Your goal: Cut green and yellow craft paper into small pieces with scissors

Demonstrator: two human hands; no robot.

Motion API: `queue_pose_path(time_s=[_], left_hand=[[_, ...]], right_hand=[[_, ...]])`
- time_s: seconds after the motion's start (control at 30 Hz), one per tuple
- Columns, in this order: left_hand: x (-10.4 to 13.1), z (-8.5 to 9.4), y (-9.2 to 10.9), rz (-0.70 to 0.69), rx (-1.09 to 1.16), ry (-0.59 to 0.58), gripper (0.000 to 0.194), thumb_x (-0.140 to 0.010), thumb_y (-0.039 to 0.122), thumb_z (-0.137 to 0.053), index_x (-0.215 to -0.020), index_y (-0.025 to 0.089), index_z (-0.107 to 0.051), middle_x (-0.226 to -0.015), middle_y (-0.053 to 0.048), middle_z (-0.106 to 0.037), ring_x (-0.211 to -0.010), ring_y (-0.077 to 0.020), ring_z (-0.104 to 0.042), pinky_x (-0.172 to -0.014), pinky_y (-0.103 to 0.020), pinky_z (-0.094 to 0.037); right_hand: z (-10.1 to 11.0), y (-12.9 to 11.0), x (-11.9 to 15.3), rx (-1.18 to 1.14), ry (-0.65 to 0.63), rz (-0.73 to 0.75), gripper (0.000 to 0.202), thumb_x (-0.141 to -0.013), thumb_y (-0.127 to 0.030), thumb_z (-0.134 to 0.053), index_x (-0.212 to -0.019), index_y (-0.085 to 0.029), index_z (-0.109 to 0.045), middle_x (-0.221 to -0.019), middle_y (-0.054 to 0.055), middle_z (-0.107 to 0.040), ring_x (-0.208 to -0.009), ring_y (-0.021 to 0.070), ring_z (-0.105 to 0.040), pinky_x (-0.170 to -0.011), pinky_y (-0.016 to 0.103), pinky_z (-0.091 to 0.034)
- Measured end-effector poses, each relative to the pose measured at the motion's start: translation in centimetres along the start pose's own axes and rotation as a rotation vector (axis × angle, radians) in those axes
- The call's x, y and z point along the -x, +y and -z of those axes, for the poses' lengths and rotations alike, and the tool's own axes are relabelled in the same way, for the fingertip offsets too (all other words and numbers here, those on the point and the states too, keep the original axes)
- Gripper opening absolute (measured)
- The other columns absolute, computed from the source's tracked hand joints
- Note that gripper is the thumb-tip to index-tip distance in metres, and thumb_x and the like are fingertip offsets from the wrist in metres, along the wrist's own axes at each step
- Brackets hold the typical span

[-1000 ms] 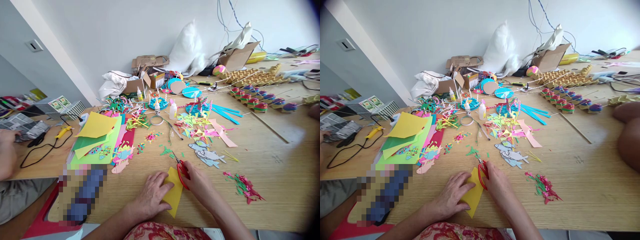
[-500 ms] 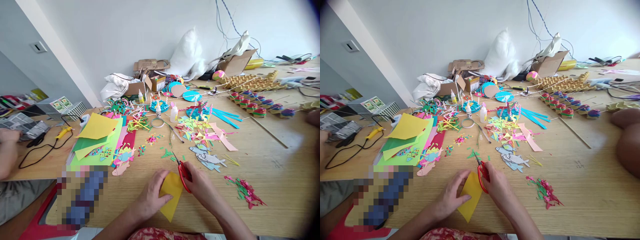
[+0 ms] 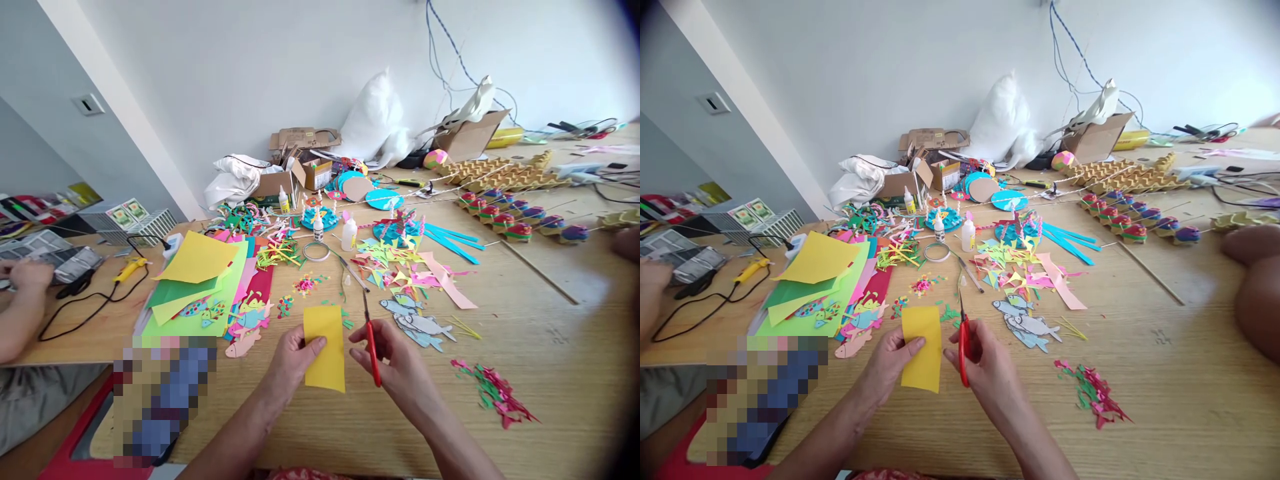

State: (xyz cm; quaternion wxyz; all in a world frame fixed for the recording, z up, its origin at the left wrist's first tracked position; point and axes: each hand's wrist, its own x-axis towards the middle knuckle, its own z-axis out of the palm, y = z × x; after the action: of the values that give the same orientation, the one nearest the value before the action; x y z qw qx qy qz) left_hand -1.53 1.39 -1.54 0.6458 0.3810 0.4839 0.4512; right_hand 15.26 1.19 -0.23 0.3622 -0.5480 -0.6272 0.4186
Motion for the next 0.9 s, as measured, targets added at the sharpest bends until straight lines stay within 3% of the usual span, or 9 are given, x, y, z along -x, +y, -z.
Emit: queue_pose_path(time_s=[0.13,0.2,0.27,0.37,0.53,0.7,0.9], left_hand=[[-0.1,-1.1,0.6,-0.057,0.063,-0.022,0.031,-0.061,0.034,-0.069,-0.083,0.015,-0.062,-0.074,-0.003,-0.065,-0.063,-0.0142,-0.057,-0.062,-0.025,-0.045],[0.0,-1.3,0.8,-0.057,0.114,-0.096,0.032,-0.063,0.031,-0.068,-0.091,0.017,-0.06,-0.082,-0.003,-0.065,-0.067,-0.0132,-0.057,-0.062,-0.023,-0.044],[0.2,-1.2,0.9,0.02,0.15,-0.207,0.037,-0.065,0.03,-0.067,-0.099,0.02,-0.058,-0.084,-0.003,-0.064,-0.064,-0.0104,-0.055,-0.051,-0.017,-0.04],[0.3,-0.9,1.0,0.133,0.097,-0.297,0.034,-0.065,0.031,-0.066,-0.095,0.017,-0.06,-0.075,-0.002,-0.062,-0.053,-0.0063,-0.048,-0.039,-0.014,-0.029],[-0.4,-0.5,2.1,-0.045,-0.03,-0.129,0.022,-0.064,0.032,-0.065,-0.075,0.013,-0.061,-0.059,0.002,-0.055,-0.046,-0.0044,-0.04,-0.038,-0.015,-0.026],[-0.9,-0.3,4.3,-0.166,0.019,0.045,0.019,-0.062,0.03,-0.065,-0.07,0.016,-0.055,-0.056,0.006,-0.051,-0.043,-0.0037,-0.038,-0.038,-0.016,-0.029],[-1.1,-1.3,4.6,-0.256,0.028,0.04,0.016,-0.064,0.027,-0.064,-0.071,0.015,-0.056,-0.06,0.004,-0.054,-0.049,-0.006,-0.044,-0.042,-0.017,-0.036]], right_hand=[[-1.0,0.1,-0.1,-0.192,-0.017,-0.036,0.017,-0.067,-0.028,-0.057,-0.076,-0.02,-0.045,-0.068,-0.001,-0.056,-0.062,0.0135,-0.054,-0.057,0.025,-0.045],[-0.9,-0.3,-0.4,-0.246,-0.002,-0.043,0.018,-0.065,-0.027,-0.057,-0.076,-0.02,-0.045,-0.066,-0.002,-0.055,-0.063,0.0138,-0.055,-0.058,0.025,-0.045],[-0.7,-0.7,-0.7,-0.26,0.017,-0.039,0.019,-0.065,-0.028,-0.058,-0.077,-0.02,-0.046,-0.066,-0.002,-0.055,-0.063,0.0142,-0.055,-0.058,0.025,-0.046],[-0.4,-1.1,-1.0,-0.238,0.036,-0.012,0.021,-0.065,-0.029,-0.06,-0.078,-0.02,-0.046,-0.066,-0.002,-0.055,-0.062,0.014,-0.055,-0.057,0.025,-0.046],[-0.2,-1.1,-0.2,-0.097,0.047,0.03,0.018,-0.074,-0.037,-0.051,-0.074,-0.02,-0.045,-0.063,-0.002,-0.05,-0.057,0.0124,-0.049,-0.052,0.023,-0.041],[-0.1,-0.6,1.6,-0.037,-0.1,0.0,0.026,-0.08,-0.039,-0.035,-0.064,-0.02,-0.041,-0.054,-0.004,-0.042,-0.049,0.0107,-0.042,-0.045,0.021,-0.034],[-0.8,-0.9,2.6,-0.01,-0.196,-0.01,0.028,-0.081,-0.039,-0.034,-0.061,-0.02,-0.04,-0.051,-0.004,-0.044,-0.048,0.0109,-0.043,-0.046,0.022,-0.032]])
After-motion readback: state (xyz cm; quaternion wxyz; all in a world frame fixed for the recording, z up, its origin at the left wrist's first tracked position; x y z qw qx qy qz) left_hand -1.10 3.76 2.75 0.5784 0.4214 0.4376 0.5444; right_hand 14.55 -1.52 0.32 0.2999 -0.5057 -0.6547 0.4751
